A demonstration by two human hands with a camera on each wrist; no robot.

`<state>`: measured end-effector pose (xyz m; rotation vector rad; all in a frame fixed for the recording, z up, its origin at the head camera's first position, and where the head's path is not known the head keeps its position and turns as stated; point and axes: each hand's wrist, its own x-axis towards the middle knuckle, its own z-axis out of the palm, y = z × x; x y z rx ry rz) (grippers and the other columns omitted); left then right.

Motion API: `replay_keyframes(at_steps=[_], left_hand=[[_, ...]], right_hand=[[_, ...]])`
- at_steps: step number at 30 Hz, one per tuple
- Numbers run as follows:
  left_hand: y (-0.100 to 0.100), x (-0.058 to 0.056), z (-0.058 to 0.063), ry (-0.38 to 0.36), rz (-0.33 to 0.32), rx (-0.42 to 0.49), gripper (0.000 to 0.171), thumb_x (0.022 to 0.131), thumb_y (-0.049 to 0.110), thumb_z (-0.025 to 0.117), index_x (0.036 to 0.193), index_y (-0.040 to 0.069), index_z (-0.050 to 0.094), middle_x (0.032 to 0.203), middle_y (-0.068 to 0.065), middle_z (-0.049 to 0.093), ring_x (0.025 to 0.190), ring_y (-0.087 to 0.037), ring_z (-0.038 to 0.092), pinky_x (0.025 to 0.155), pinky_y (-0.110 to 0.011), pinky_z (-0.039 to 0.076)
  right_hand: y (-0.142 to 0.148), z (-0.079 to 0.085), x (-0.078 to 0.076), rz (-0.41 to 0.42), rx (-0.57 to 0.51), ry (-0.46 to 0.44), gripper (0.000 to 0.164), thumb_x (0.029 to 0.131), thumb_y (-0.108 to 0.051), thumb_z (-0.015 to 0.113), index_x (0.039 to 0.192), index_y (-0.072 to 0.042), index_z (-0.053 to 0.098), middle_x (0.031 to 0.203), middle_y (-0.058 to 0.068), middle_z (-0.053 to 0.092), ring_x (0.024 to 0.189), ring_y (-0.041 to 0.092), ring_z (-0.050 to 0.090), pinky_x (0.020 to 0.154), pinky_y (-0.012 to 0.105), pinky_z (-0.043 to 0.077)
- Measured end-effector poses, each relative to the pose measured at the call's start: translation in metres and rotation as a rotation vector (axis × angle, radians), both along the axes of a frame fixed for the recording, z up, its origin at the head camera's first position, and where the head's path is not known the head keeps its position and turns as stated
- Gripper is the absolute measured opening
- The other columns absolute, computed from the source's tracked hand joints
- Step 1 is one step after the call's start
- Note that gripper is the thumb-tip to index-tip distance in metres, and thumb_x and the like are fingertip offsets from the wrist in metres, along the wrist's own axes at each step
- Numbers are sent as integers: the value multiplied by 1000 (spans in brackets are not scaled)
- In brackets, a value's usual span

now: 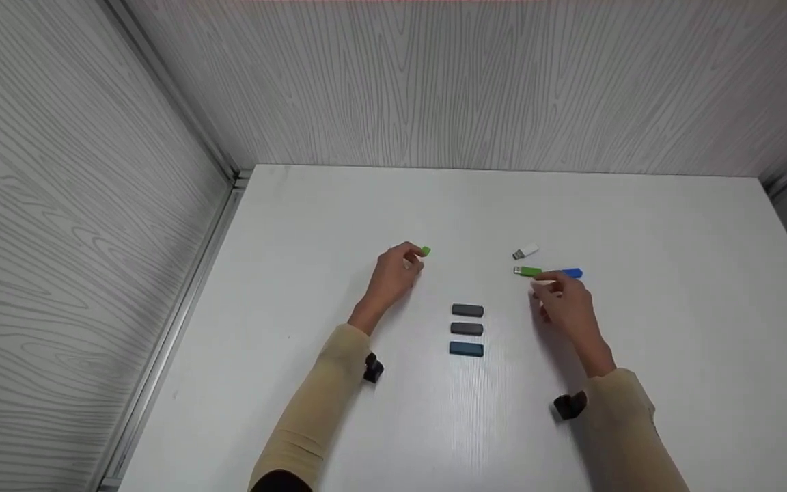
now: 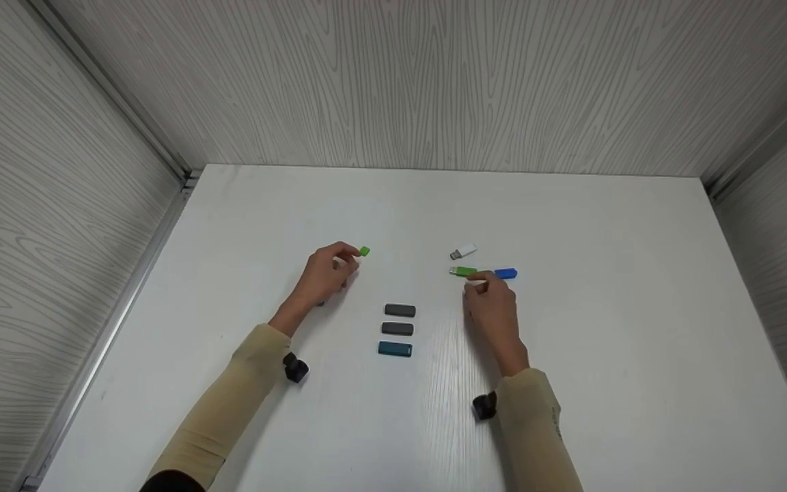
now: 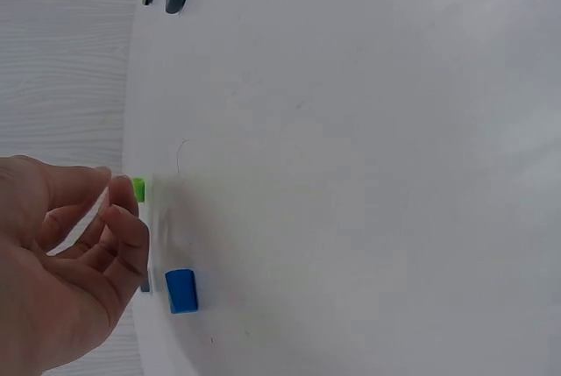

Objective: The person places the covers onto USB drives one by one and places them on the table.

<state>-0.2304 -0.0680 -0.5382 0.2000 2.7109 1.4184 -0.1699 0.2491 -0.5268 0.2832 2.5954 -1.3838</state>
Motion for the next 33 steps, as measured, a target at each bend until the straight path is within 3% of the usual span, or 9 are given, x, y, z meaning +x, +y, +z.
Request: replay_keyframes(at_steps=[5, 13, 19, 24, 29, 33], left_hand=[[0, -6, -1, 2, 12, 48, 21, 104, 8, 63, 123, 3, 71, 109, -13, 71, 69, -9, 57, 65, -22, 46], [-1, -14, -1, 47, 28, 4, 21, 104, 2, 58, 120, 3, 73, 116, -15, 68, 99, -22, 59, 87, -34, 49], [-1, -18, -3, 57, -4, -12, 22, 104, 1, 57, 120, 1, 72, 112, -17, 69, 100, -27, 62, 89, -41, 51], [2, -20, -5, 23, -21, -45, 25, 105, 1, 56, 126, 1, 68, 113, -18, 71, 100, -28, 64, 92, -43, 53], [5, -22, -6, -16, -17, -66, 30, 105, 2, 57, 135, 2, 63, 113, -17, 72, 98, -23, 62, 94, -42, 52], [5, -26, -7, -16, -48, -84, 34, 107, 3, 53, 139, 4, 62, 114, -17, 72, 89, -18, 55, 89, -38, 50]], right_hand=[[3, -1, -2, -30, -1, -5, 41, 109, -22, 54, 145, -3, 58, 115, 20, 71, 72, 11, 63, 64, 22, 53], [6, -3, -5, -28, -17, 59, 39, 107, -20, 55, 141, 0, 60, 116, 23, 70, 65, 8, 62, 60, 23, 53], [7, -5, -8, -20, -15, 62, 47, 107, -19, 57, 149, 0, 51, 115, 20, 67, 63, 8, 61, 59, 24, 52], [7, -5, -11, -12, -8, 31, 52, 107, -21, 57, 154, -3, 46, 112, 14, 62, 66, 9, 59, 59, 23, 51], [7, -4, -12, 7, 2, 21, 53, 107, -20, 57, 156, -5, 45, 106, 10, 60, 65, 11, 57, 58, 24, 49], [8, -6, -12, 18, 14, 38, 51, 106, -20, 57, 155, -5, 47, 101, 8, 58, 64, 11, 55, 58, 25, 48]])
